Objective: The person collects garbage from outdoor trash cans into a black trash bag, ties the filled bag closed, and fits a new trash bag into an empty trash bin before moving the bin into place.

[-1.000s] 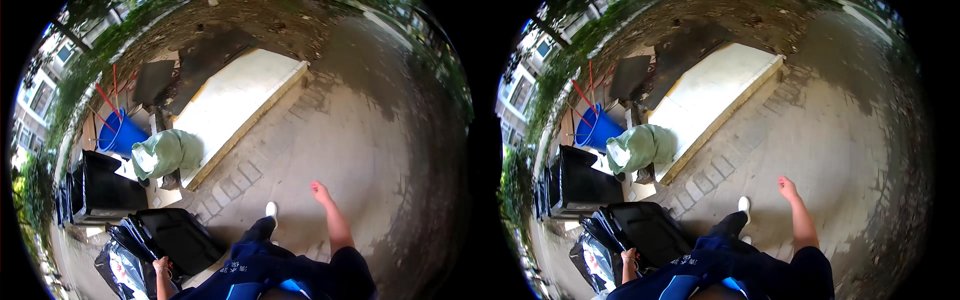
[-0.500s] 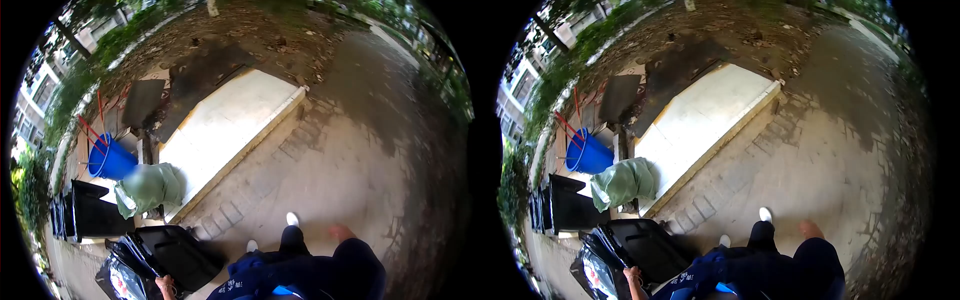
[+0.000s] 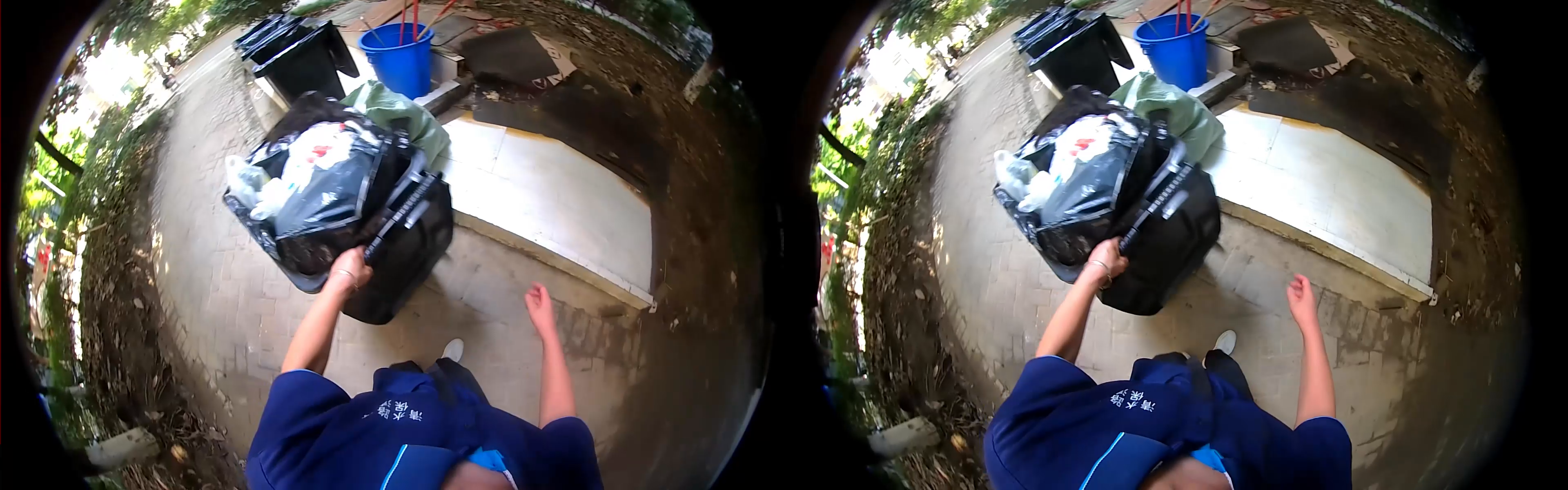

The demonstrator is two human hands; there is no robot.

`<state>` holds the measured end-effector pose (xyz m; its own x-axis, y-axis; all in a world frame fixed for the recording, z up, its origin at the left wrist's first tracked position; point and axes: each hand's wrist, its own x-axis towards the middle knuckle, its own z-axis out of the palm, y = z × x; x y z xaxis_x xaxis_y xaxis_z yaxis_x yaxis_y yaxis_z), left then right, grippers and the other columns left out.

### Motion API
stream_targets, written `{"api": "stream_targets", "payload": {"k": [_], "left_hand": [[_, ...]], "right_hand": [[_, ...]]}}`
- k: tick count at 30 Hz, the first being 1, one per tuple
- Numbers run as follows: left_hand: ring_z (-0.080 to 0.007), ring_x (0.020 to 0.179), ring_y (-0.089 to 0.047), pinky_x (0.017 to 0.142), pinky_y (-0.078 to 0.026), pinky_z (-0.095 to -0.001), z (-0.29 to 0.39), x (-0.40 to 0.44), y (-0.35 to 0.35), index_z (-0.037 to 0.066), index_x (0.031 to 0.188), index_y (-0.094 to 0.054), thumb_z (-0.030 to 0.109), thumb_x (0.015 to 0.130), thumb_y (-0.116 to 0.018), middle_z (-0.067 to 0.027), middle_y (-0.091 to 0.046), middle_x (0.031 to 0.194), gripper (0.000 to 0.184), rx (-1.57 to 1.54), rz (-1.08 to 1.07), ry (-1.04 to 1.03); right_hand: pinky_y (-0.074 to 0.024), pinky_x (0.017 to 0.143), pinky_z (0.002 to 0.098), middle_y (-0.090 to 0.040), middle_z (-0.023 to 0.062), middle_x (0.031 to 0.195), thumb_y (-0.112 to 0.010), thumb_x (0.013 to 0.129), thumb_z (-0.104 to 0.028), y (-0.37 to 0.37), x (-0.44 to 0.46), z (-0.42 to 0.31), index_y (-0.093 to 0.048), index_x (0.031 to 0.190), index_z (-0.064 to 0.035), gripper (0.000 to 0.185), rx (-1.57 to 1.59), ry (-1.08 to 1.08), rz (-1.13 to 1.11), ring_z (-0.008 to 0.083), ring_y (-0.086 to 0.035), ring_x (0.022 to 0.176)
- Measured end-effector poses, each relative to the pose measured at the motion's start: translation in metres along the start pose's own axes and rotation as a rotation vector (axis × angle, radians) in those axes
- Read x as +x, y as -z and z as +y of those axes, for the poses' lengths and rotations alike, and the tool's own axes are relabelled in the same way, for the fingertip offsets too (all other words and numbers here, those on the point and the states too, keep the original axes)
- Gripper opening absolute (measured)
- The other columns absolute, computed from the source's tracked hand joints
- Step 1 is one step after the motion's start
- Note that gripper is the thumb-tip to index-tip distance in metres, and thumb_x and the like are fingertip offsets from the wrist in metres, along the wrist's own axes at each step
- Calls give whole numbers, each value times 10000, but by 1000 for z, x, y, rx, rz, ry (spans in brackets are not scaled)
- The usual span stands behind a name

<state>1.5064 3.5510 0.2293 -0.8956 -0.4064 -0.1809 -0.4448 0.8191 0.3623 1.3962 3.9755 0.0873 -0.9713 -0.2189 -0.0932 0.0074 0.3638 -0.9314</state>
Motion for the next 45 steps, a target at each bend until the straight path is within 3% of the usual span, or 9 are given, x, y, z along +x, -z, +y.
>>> {"api": "stream_targets", "payload": {"k": [8,13,16,20,28,33,36,41,45], "left_hand": [[-356,662,-551,595,-455,-409,38,-94,-51,67,919,-536,114,608,-554,-202,-563,697,315,-26,-117,-308],[-354,690,-547,610,-449,-404,37,-139,-53,89,905,-532,96,591,-559,-189,-563,713,316,-101,-274,-457],[-328,683,-558,598,-454,-396,39,-162,-39,102,873,-558,145,602,-588,-144,-579,728,276,27,-311,-476],[-312,718,-561,609,-449,-391,30,-182,-35,117,934,-551,415,631,-628,-140,-580,757,432,67,-269,-536],[-235,659,-556,585,-456,-291,145,-210,-63,32,865,-526,220,700,-635,-94,-558,732,273,-504,553,-222],[-422,1056,-361,888,-336,-386,215,-185,-102,-32,1271,-59,292,484,-765,-294,-274,1202,1106,-250,565,12],[-416,1080,-347,881,-344,-384,235,-174,-112,-34,1270,-10,275,470,-767,-297,-264,1210,1144,-273,599,227],[-411,1103,-328,898,-328,-337,242,-145,-123,27,1273,131,114,547,-685,-290,-214,1240,1096,-530,630,191],[-283,1073,-396,893,-321,-314,245,-137,-125,58,1302,-163,53,701,-576,-174,-350,1219,729,-692,948,34]], "right_hand": [[-443,718,291,-341,167,1182,-641,705,-135,-43,37,-128,-115,1285,-97,784,230,273,22,188,-495,839],[-416,761,294,-465,193,1044,-689,643,-248,-26,41,-125,-43,1276,-4,936,92,12,21,224,-504,886],[-400,758,270,-535,110,951,-636,687,-215,-12,13,-114,-375,1134,22,569,153,55,-101,173,-508,862],[-400,714,291,-549,117,843,-510,774,-157,-6,-2,-98,-526,915,14,222,16,216,-34,198,-523,796],[-438,641,329,-569,182,854,-526,766,-91,10,-56,-138,-539,897,16,170,-75,628,-188,294,-568,760],[-441,723,303,-563,182,935,-535,767,-58,13,-48,-127,-533,951,19,199,221,710,-381,294,-564,854],[-450,702,298,-569,172,919,-540,760,-49,17,-46,-137,-532,982,8,230,262,752,-429,286,-570,846],[-467,620,306,-589,128,846,-575,668,-30,13,-40,-156,-563,909,-21,241,80,1088,-490,268,-585,736],[-449,554,298,-591,66,709,-590,581,-33,10,-52,-193,-594,784,-55,204,0,1358,-483,216,-569,617]]}}
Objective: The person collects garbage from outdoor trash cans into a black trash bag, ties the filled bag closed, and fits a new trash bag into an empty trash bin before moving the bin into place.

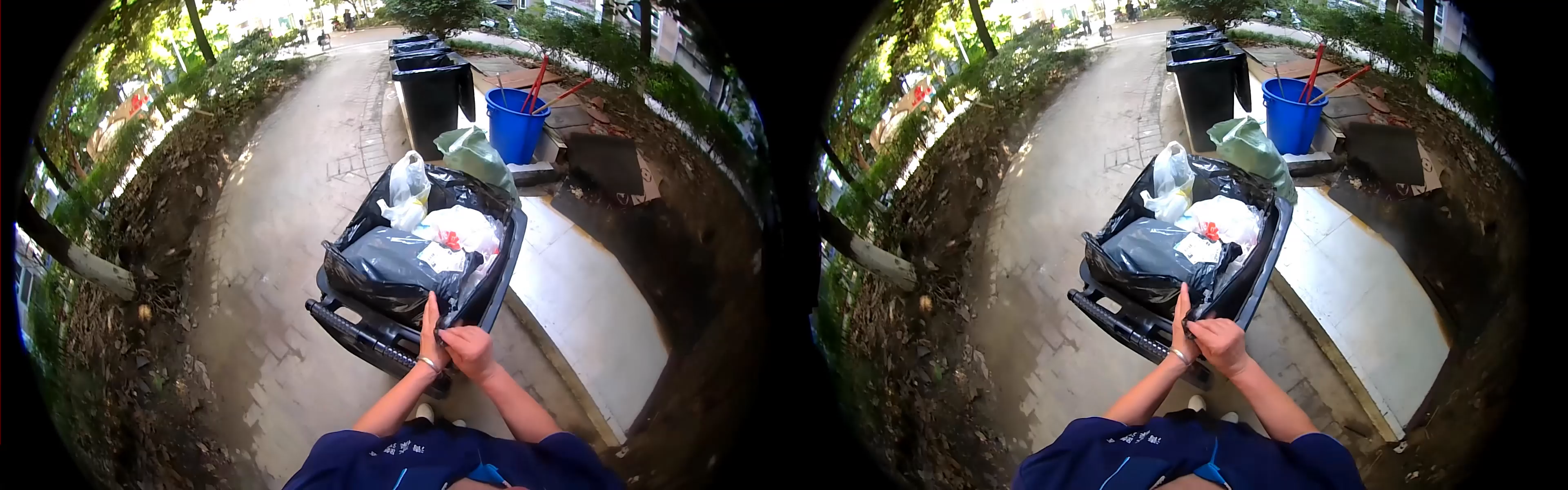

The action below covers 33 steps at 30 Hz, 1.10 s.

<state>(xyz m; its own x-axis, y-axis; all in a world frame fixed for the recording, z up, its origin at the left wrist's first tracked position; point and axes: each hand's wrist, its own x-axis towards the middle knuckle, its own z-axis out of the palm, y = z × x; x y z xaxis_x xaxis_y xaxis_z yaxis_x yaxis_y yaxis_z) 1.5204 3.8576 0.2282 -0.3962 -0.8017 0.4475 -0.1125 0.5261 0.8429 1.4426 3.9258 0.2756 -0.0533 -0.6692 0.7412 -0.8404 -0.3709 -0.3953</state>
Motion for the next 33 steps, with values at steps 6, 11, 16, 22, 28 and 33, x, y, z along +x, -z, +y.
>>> {"api": "stream_targets", "payload": {"k": [6,11,16,22,28,33], "left_hand": [[-241,1009,-486,873,-363,-293,-4,3,-5,-10,1082,-473,8,770,-450,-151,-496,1091,314,-271,57,3],[-241,868,-553,761,-429,-292,-6,31,-33,8,882,-511,-23,771,-459,-132,-563,934,127,-124,280,-99],[-322,678,-532,603,-426,-368,-30,70,-64,41,832,-510,112,806,-446,-143,-542,753,99,171,324,102],[-345,769,-546,670,-433,-428,-90,104,-78,97,908,-518,106,701,-479,-164,-574,810,211,695,-163,590],[-332,870,-532,751,-424,-417,-159,108,-87,87,979,-525,150,768,-394,-176,-567,900,256,712,-307,720],[-356,858,-523,745,-417,-418,-151,117,-82,57,926,-547,161,798,-367,-199,-557,898,244,582,-241,747]], "right_hand": [[-453,595,300,-586,61,761,-606,578,-37,2,11,7,-601,798,-69,223,38,104,-68,218,-572,678],[-333,903,367,-442,166,1129,-635,640,-88,30,6,88,-391,1128,-6,552,0,-287,155,315,-426,1056],[-201,985,378,-220,250,1281,-685,578,-255,38,40,251,-87,1283,2,959,-151,-710,24,353,-224,1197],[-239,956,402,-359,211,1191,-696,564,-309,-2,103,303,-360,1117,25,728,-74,-401,-352,375,-283,1140],[-394,729,294,-501,134,843,-528,744,-30,-30,94,298,-458,907,-9,179,460,-499,-104,246,-503,830],[-341,725,223,-446,31,777,-384,825,-31,-39,93,273,-460,806,-21,78,883,-690,201,129,-436,767]]}}
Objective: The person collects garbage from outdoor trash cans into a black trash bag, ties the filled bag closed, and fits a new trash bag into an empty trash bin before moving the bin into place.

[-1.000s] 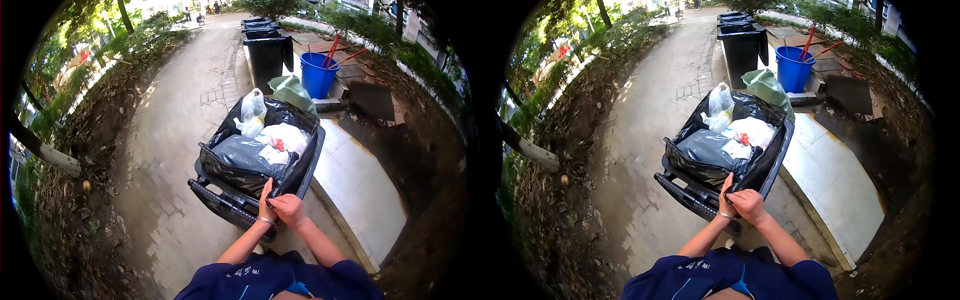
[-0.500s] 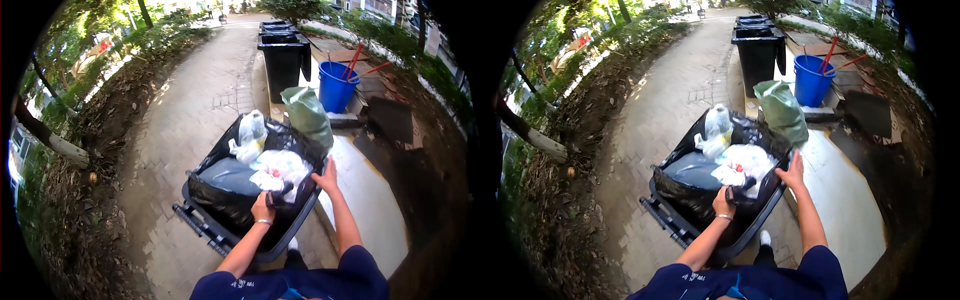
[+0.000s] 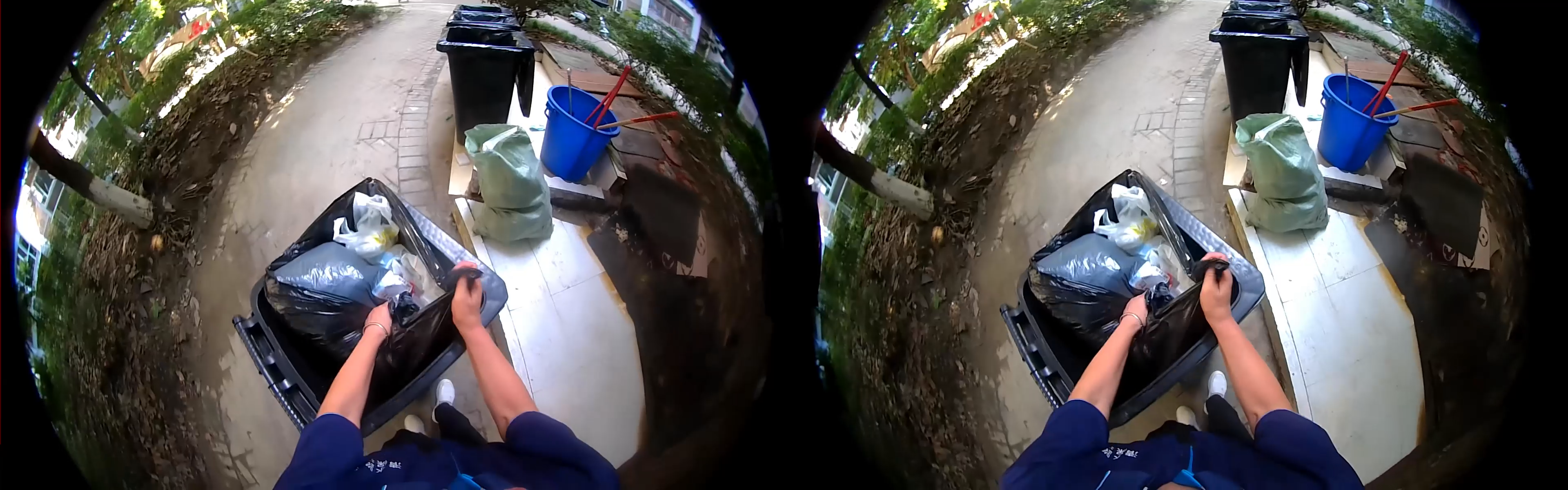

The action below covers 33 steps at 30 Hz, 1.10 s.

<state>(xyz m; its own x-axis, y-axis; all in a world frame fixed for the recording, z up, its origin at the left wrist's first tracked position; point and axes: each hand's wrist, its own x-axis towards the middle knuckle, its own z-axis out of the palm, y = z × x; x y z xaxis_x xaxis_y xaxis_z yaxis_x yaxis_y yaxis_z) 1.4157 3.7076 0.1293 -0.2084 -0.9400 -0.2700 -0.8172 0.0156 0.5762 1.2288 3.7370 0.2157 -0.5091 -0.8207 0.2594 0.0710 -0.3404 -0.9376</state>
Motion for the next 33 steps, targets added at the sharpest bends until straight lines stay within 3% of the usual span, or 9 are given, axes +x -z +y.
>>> {"api": "stream_targets", "payload": {"k": [2,5,10,13,19,22,26,30,33], "left_hand": [[-350,833,-532,709,-430,-394,-2,-17,0,30,913,-541,125,792,-399,-207,-561,869,210,60,51,-47],[-306,780,-552,666,-434,-319,28,-74,24,25,841,-526,100,793,-461,-163,-560,798,110,-253,676,-334],[-122,600,-493,608,-401,-237,36,-166,47,50,802,-459,316,890,-327,-85,-553,756,310,-793,863,-130],[-72,523,-436,470,-294,-179,33,-208,43,77,756,-451,307,882,-355,-56,-531,635,279,-1242,735,-70],[-138,565,-526,538,-421,-234,36,-187,38,5,1212,-282,389,640,-672,-38,-560,678,792,-452,437,-394],[-321,672,-575,568,-452,-371,51,-168,43,28,1284,-132,363,550,-732,-117,-594,825,1005,-258,237,-275],[-308,755,-572,625,-453,-347,47,-139,10,77,1178,-348,208,592,-672,-103,-595,840,683,-434,483,-237],[-153,744,-581,657,-441,-252,50,-134,-9,16,948,-562,21,692,-571,-124,-599,823,256,-878,675,-187],[-132,708,-571,654,-432,-232,61,-146,7,-20,928,-559,47,766,-547,-101,-604,759,175,-762,541,107]], "right_hand": [[-328,598,201,-418,7,688,-366,847,-98,0,-15,-13,-441,719,-40,159,55,-70,-171,84,-396,631],[-318,558,196,-409,-13,650,-377,862,-160,1,-33,-15,-426,706,-53,195,92,-24,-324,66,-381,600],[-305,542,200,-394,-26,637,-379,855,-135,7,-67,-26,-449,728,-38,175,8,-121,-439,55,-348,595],[-334,614,201,-403,-8,655,-374,838,-68,18,-97,-46,-454,732,-21,141,-52,-250,-545,74,-368,649],[-393,543,274,-481,114,645,-439,729,7,-4,-110,-55,-494,826,-23,115,-308,-40,-776,200,-487,568],[-394,539,301,-485,123,662,-482,660,14,-27,-93,-58,-518,803,-42,158,-375,140,-999,256,-491,588],[-378,665,335,-519,21,806,-606,571,-109,-43,-62,-73,-546,700,-98,142,-601,659,-1196,220,-498,806],[-367,805,354,-502,90,977,-619,604,-67,-47,-23,-84,-568,843,-99,247,-257,521,-1472,245,-479,928],[-340,868,335,-463,136,1075,-580,692,-80,-39,51,-54,-468,1041,-39,370,-238,287,-811,256,-443,1019]]}}
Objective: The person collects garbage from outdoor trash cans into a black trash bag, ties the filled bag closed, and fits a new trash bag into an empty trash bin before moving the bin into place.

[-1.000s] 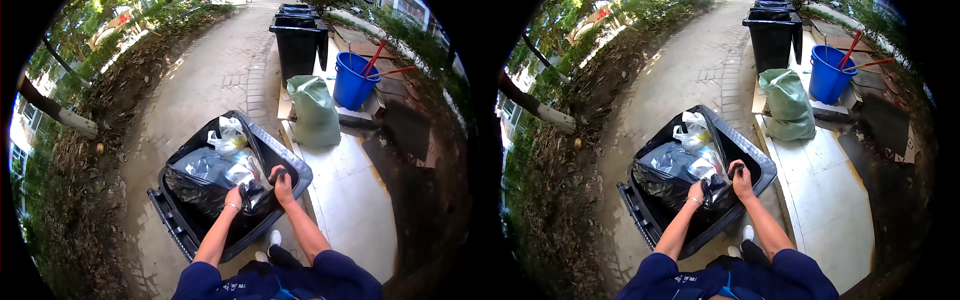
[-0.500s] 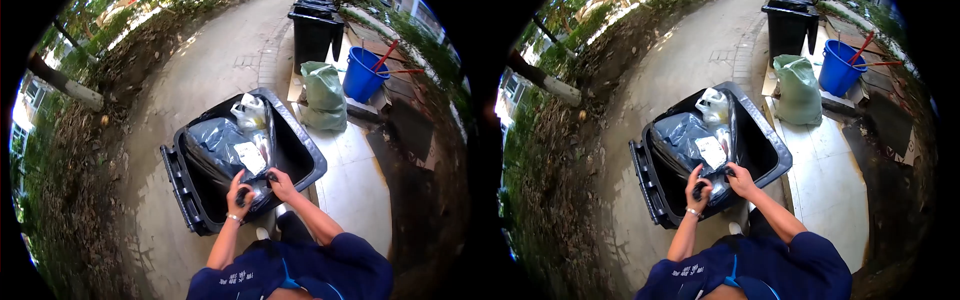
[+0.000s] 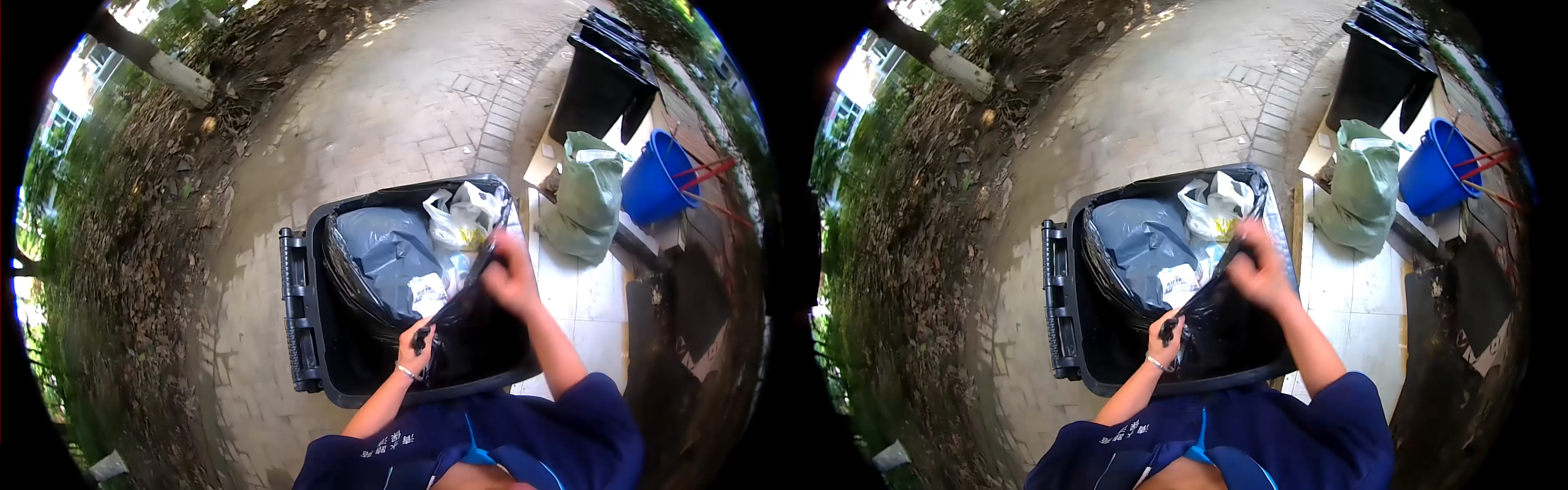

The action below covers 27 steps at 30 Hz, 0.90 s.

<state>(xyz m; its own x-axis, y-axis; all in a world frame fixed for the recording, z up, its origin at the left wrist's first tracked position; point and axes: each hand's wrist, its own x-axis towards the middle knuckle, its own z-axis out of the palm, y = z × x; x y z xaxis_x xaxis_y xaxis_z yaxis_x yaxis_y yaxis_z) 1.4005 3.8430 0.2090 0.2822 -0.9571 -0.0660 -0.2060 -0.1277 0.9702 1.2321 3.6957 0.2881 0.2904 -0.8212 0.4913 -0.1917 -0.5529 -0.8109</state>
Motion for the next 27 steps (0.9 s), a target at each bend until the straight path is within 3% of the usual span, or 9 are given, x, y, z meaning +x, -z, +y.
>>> {"api": "stream_targets", "payload": {"k": [3,5,7,11,13,16,19,21,27], "left_hand": [[-69,595,-456,559,-394,-218,-15,3,-6,-23,842,-548,77,775,-552,-20,-522,641,121,-123,91,67],[-63,565,-402,516,-367,-229,-16,12,-11,-17,774,-524,132,799,-528,-22,-483,596,151,-133,122,113],[-83,547,-404,513,-369,-240,-17,20,-10,-7,767,-523,142,797,-526,-78,-480,581,152,17,65,162],[-206,613,-522,591,-412,-299,-36,32,-19,-2,803,-524,170,801,-489,-129,-540,674,175,179,38,171],[-275,793,-569,695,-430,-318,-39,36,-15,7,905,-534,188,795,-489,-166,-581,826,217,263,-47,272],[-267,878,-543,761,-405,-308,-64,50,-12,-12,983,-500,265,822,-450,-179,-567,916,324,223,-248,349],[-253,908,-532,783,-392,-312,-89,57,-19,-7,1001,-500,295,841,-402,-174,-564,940,356,243,-279,289],[-260,915,-529,795,-388,-314,-102,65,-20,-10,999,-501,292,840,-401,-176,-558,961,355,179,-323,268],[-234,777,-570,673,-442,-310,-51,54,10,9,965,-511,136,773,-486,-149,-585,858,231,363,-482,260]], "right_hand": [[-300,917,334,-396,177,1181,-568,739,-158,21,34,114,-357,1174,7,512,-278,-319,302,297,-381,1103],[-247,956,339,-346,201,1227,-545,765,-243,21,61,142,-333,1216,-34,540,-219,-332,-41,303,-301,1170],[-210,972,392,-332,146,1255,-527,768,-314,8,80,153,-384,1208,-148,492,-448,-175,-249,329,-235,1197],[-239,954,392,-450,99,1168,-534,781,-174,-22,109,134,-568,934,-62,192,-171,161,-335,317,-302,1168],[-272,935,352,-505,89,1108,-478,823,-172,-40,109,125,-562,900,-29,183,38,150,-313,269,-380,1117],[-331,871,278,-571,99,992,-322,888,-293,-54,113,118,-556,882,-6,371,497,-306,-153,188,-507,936],[-408,656,296,-468,39,584,-283,883,-385,-62,108,145,-463,717,-75,394,1204,-444,0,149,-447,554],[-259,440,235,-262,-14,463,-272,880,-409,-66,88,129,-350,627,-111,398,1173,-470,-44,90,-232,403],[-201,412,206,-312,-40,463,-312,881,-341,-83,-31,57,-370,579,-100,391,733,-492,-107,58,-255,419]]}}
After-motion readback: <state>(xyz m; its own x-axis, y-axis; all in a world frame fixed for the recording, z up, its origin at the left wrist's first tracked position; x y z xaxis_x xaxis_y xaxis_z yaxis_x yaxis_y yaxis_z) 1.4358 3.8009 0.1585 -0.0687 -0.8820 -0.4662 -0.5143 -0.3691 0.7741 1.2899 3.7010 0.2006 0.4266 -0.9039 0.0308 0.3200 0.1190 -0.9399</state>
